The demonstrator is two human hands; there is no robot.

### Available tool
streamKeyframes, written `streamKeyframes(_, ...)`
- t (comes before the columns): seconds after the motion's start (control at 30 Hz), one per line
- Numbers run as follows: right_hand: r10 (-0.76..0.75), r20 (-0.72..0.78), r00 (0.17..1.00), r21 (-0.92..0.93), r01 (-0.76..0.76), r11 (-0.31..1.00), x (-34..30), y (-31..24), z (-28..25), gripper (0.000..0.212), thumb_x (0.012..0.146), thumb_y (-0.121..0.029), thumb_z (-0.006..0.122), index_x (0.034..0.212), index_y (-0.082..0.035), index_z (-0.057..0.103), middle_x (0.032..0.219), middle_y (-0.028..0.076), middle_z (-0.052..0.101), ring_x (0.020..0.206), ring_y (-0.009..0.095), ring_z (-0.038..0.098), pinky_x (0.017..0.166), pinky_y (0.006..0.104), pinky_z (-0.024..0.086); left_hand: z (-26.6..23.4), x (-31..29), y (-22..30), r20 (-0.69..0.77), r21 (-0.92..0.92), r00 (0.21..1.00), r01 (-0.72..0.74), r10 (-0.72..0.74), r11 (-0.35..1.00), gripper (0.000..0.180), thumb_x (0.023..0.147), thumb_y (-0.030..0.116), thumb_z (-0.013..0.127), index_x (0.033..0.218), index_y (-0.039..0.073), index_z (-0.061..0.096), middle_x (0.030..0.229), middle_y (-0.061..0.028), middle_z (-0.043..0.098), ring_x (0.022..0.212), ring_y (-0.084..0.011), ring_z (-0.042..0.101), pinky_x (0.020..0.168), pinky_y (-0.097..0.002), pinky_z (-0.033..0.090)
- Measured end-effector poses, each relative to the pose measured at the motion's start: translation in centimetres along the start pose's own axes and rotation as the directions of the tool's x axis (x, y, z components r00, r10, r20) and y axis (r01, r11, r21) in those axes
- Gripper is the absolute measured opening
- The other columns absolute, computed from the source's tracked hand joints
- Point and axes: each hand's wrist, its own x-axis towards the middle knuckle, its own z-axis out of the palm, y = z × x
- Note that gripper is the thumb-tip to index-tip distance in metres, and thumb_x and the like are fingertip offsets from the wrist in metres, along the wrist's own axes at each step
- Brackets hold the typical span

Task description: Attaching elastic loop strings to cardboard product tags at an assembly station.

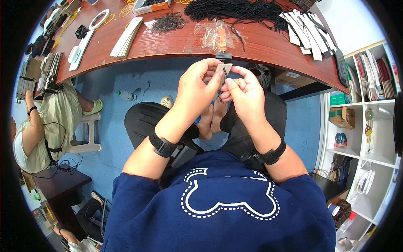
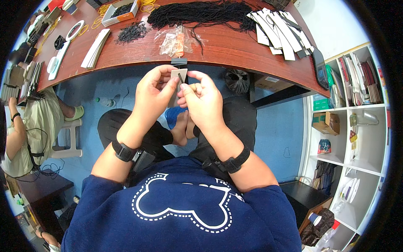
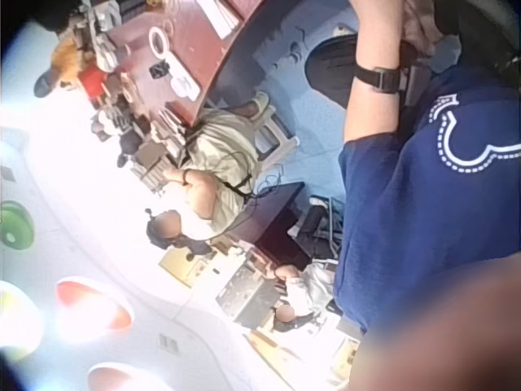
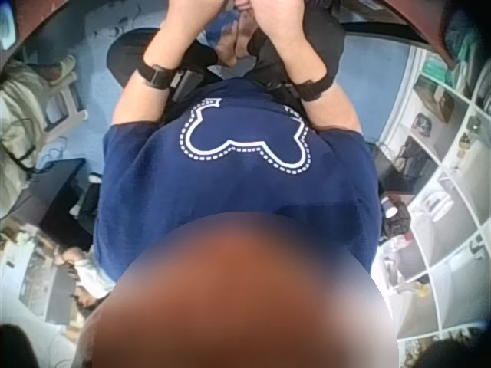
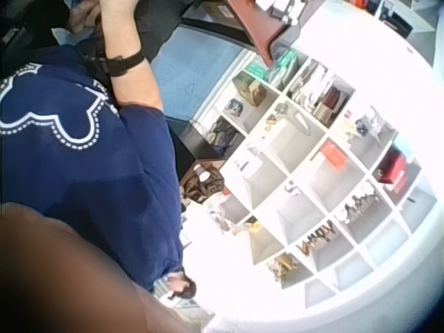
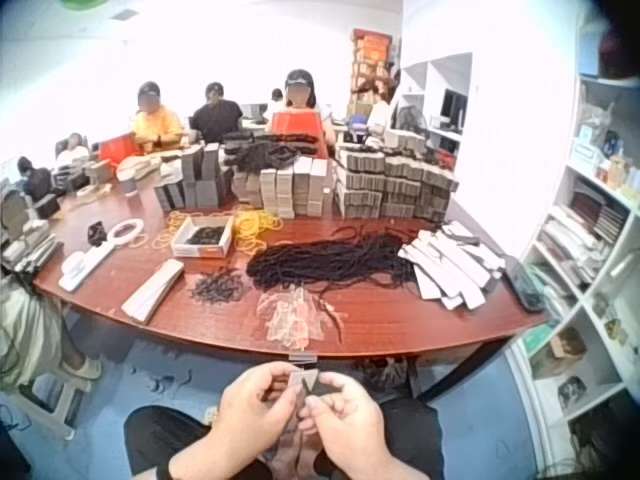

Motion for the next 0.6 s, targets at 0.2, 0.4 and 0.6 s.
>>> streamKeyframes(0.2,0.152,0.12,0.981,-0.081,-0.143,0.986,-0.2,-0.3,-1.5,0.017,0.089,-0.016,0.055,0.081,-0.002,0.053,0.062,-0.001,0.052,0.05,0.004,0.048,0.046,0.0179,0.039,-0.8,-0.4,-0.2,0.091,0.326,0.914,-0.403,0.396,0.855,0.016,0.072,-0.004,0.064,0.086,0.002,0.062,0.087,-0.0104,0.063,0.08,-0.0217,0.062,0.071,-0.0288,0.049)
streamKeyframes(0.4,0.159,0.189,0.969,0.044,-0.17,0.984,0.3,-0.8,-1.7,0.022,0.089,-0.022,0.055,0.075,-0.004,0.055,0.058,-0.004,0.049,0.047,0.002,0.043,0.042,0.0177,0.032,-1.4,-0.8,0.2,0.244,0.234,0.862,-0.497,0.445,0.835,0.02,0.072,0.003,0.067,0.091,0.002,0.063,0.089,-0.0091,0.064,0.082,-0.0211,0.061,0.072,-0.0289,0.048)
streamKeyframes(0.6,0.105,0.088,0.991,-0.305,-0.073,0.95,0.9,-1.7,-1.6,0.021,0.083,-0.015,0.059,0.066,-0.003,0.056,0.054,-0.005,0.049,0.048,0.001,0.039,0.043,0.0204,0.03,-0.6,1.1,-0.1,0.224,-0.272,0.894,0.44,-0.389,0.856,0.013,0.084,0.013,0.062,0.092,0.003,0.062,0.081,-0.0012,0.062,0.067,-0.0051,0.055,0.062,-0.0189,0.045)
